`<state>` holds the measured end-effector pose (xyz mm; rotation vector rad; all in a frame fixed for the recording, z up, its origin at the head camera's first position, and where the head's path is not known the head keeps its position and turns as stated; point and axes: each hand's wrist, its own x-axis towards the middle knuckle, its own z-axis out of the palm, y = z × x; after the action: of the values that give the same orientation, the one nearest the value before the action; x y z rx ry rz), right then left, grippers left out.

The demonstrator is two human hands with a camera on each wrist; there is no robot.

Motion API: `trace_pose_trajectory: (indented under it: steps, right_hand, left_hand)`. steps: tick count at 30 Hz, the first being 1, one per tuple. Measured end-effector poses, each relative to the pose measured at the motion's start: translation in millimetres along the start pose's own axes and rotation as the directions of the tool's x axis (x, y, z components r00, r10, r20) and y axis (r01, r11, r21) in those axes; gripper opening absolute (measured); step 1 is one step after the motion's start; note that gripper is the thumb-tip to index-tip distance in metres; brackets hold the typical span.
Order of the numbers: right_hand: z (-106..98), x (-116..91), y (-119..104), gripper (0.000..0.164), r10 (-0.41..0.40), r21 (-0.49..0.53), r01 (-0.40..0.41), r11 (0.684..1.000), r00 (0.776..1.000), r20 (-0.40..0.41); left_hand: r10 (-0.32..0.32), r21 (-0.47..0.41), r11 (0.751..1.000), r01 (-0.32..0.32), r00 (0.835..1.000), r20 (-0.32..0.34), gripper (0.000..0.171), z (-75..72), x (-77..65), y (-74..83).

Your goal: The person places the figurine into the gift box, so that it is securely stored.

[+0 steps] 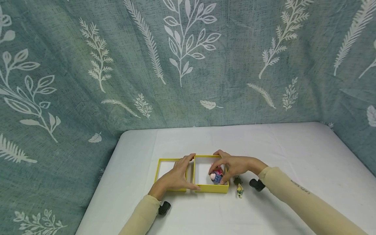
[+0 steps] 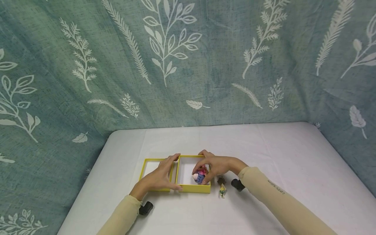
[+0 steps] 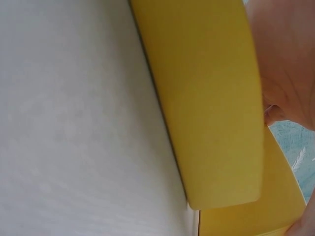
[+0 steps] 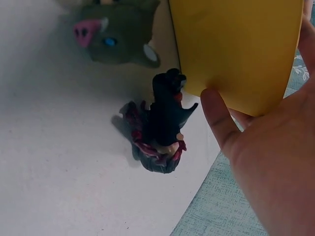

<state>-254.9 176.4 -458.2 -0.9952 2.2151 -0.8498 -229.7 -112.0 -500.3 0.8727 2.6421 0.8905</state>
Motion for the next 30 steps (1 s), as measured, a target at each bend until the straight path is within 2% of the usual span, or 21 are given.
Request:
trace_pose_trajectory:
  steps: [10, 17, 30]
  right_hand:
    - [-1, 3, 1, 0.043, 0.025, -0.041, -0.023, 0.999, 0.999, 0.035]
    - [-3, 4, -5, 0.041, 0.09, -0.062, -0.088, 0.994, 0.995, 0.039]
    - [-3, 7, -11, 0.037, 0.16, -0.116, -0.154, 0.981, 0.986, 0.042]
  left_hand:
    - [0.001, 0.001, 1.0, -0.001, 1.0, -0.002, 0.125, 0.3, 0.5, -0.1]
    - [0.011, 0.005, 1.0, -0.011, 1.0, -0.009, 0.124, 0.7, 1.5, -0.2]
    - [-0.006, -0.001, 1.0, 0.006, 1.0, -0.007, 0.122, 0.4, 0.5, -0.1]
